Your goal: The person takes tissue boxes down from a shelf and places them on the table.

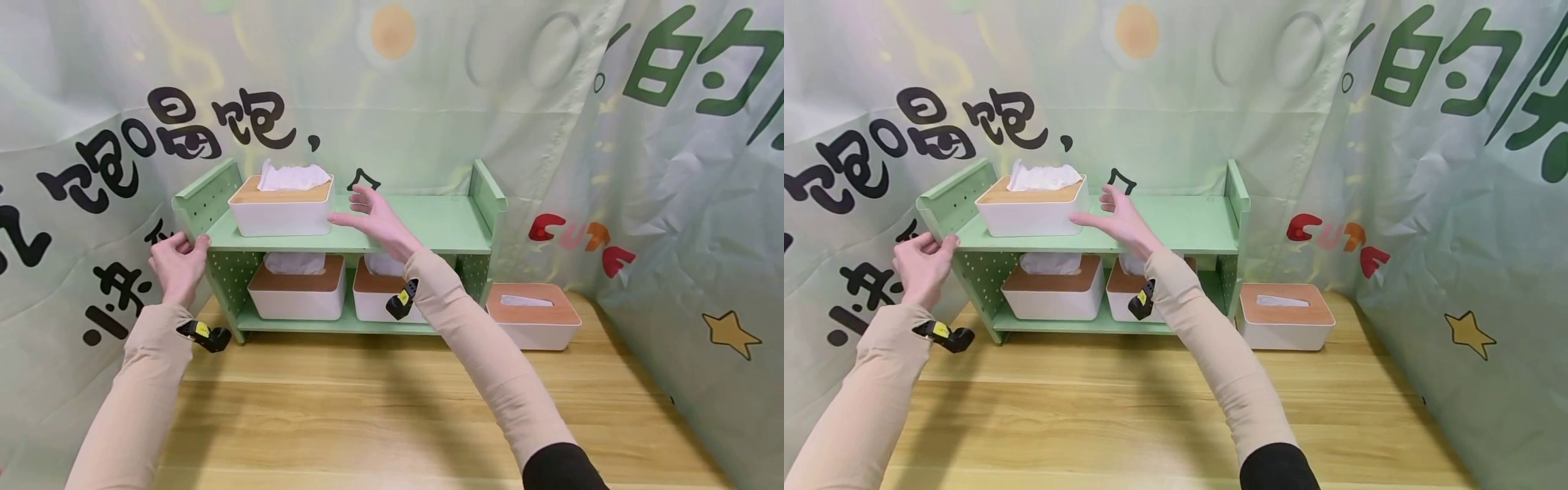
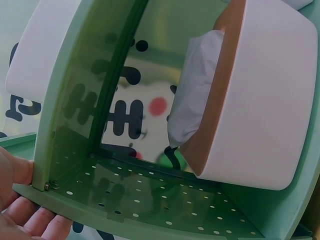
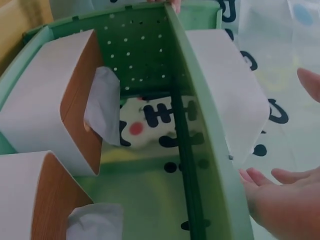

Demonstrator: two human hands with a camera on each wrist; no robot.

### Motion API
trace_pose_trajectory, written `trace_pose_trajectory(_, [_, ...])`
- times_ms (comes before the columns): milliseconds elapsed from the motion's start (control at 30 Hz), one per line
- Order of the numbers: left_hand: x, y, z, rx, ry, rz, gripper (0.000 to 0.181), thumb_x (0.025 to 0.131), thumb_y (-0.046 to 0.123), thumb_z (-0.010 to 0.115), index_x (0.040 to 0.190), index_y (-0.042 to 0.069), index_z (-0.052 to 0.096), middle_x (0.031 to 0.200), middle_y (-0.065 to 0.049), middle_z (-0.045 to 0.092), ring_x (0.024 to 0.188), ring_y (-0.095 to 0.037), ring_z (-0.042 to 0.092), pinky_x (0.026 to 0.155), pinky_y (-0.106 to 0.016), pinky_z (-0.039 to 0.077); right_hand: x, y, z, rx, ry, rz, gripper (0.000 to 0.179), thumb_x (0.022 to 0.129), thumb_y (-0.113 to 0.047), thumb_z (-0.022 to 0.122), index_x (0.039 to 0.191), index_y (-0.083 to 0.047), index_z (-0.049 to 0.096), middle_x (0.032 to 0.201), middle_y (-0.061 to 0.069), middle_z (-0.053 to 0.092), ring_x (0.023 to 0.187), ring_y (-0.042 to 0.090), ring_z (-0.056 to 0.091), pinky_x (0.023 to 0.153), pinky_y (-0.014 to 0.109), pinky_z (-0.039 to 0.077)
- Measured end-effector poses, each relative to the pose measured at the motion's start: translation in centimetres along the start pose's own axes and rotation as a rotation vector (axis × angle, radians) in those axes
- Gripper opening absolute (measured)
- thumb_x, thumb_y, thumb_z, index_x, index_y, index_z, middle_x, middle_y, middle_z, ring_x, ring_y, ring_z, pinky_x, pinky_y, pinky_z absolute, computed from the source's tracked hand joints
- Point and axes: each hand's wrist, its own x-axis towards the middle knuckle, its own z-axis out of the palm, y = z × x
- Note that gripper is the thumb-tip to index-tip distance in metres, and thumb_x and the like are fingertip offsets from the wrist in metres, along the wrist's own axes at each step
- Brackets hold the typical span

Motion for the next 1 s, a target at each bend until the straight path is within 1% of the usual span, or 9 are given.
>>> trace_pose_trajectory(33, [0.0,0.0,0.0,0.001,-0.001,0.0,0.042,0.096,0.034,0.061,0.132,0.013,0.067,0.124,0.002,0.073,0.123,-0.009,0.051,0.08,-0.011,0.042,0.3,0.0,0.1,-0.003,-0.004,0.004,0.093,0.086,-0.031,0.078,0.16,-0.014,0.023,0.163,0.01,0.035,0.149,0.023,0.037,0.122,0.041,0.034])
trace_pose_trajectory(167, [-0.1,0.0,-0.1,0.001,-0.013,-0.007,0.043,0.097,0.034,0.06,0.135,0.014,0.064,0.136,-0.013,0.064,0.135,-0.013,0.046,0.086,-0.013,0.042,1.6,-0.1,0.5,-0.019,-0.022,0.003,0.097,0.085,-0.028,0.079,0.16,-0.011,0.021,0.164,0.011,0.031,0.151,0.025,0.034,0.123,0.042,0.031])
trace_pose_trajectory(367, [-0.1,0.1,-0.1,0.011,-0.015,0.004,0.044,0.098,0.034,0.059,0.136,0.014,0.063,0.137,-0.014,0.063,0.137,-0.016,0.046,0.088,-0.015,0.043,3.4,-0.6,0.7,-0.07,-0.031,0.007,0.103,0.083,-0.024,0.081,0.16,-0.004,0.016,0.164,0.015,0.03,0.151,0.029,0.032,0.124,0.043,0.03])
trace_pose_trajectory(567, [-0.1,0.1,-0.2,0.008,-0.019,0.004,0.044,0.098,0.034,0.058,0.136,0.013,0.063,0.137,-0.016,0.062,0.142,-0.015,0.038,0.102,-0.023,0.042,4.9,-0.6,1.1,-0.098,-0.046,0.054,0.107,0.082,-0.029,0.082,0.161,-0.007,0.014,0.166,0.014,0.027,0.153,0.026,0.029,0.125,0.041,0.028])
trace_pose_trajectory(633, [-0.1,0.1,-0.2,0.012,-0.021,0.003,0.044,0.098,0.034,0.058,0.136,0.013,0.063,0.137,-0.014,0.063,0.141,-0.015,0.04,0.101,-0.023,0.042,5.3,-0.5,1.2,-0.101,-0.052,0.068,0.109,0.082,-0.03,0.083,0.162,-0.008,0.013,0.167,0.013,0.025,0.154,0.027,0.028,0.126,0.041,0.026])
trace_pose_trajectory(733, [-0.1,0.1,-0.1,0.02,-0.016,0.008,0.042,0.097,0.035,0.059,0.133,0.013,0.065,0.13,-0.008,0.068,0.135,-0.015,0.047,0.092,-0.017,0.043,6.0,-0.3,1.3,-0.116,-0.057,0.085,0.11,0.081,-0.031,0.083,0.162,-0.009,0.012,0.167,0.012,0.024,0.155,0.027,0.025,0.127,0.041,0.023])
trace_pose_trajectory(833, [0.0,0.0,-0.1,0.012,-0.009,0.016,0.041,0.096,0.035,0.061,0.13,0.012,0.068,0.111,0.01,0.076,0.128,-0.011,0.051,0.084,-0.012,0.04,6.7,-0.2,1.3,-0.139,-0.058,0.088,0.108,0.081,-0.033,0.083,0.162,-0.009,0.014,0.167,0.01,0.025,0.154,0.026,0.026,0.127,0.04,0.023])
trace_pose_trajectory(933, [0.1,-0.1,-0.1,-0.003,-0.012,0.016,0.041,0.096,0.034,0.062,0.13,0.012,0.068,0.081,0.03,0.067,0.11,-0.002,0.054,0.08,-0.011,0.042,7.2,-0.3,1.4,-0.157,-0.079,0.074,0.104,0.08,-0.032,0.083,0.16,-0.011,0.021,0.165,0.008,0.029,0.152,0.023,0.029,0.126,0.038,0.025])
trace_pose_trajectory(1000, [0.2,-0.1,-0.2,-0.009,-0.015,0.011,0.041,0.096,0.034,0.063,0.131,0.013,0.067,0.07,0.034,0.058,0.096,0.005,0.053,0.077,-0.01,0.043,7.5,-0.3,1.5,-0.141,-0.093,0.068,0.102,0.078,-0.03,0.085,0.158,-0.012,0.024,0.163,0.006,0.033,0.15,0.02,0.031,0.126,0.036,0.025])
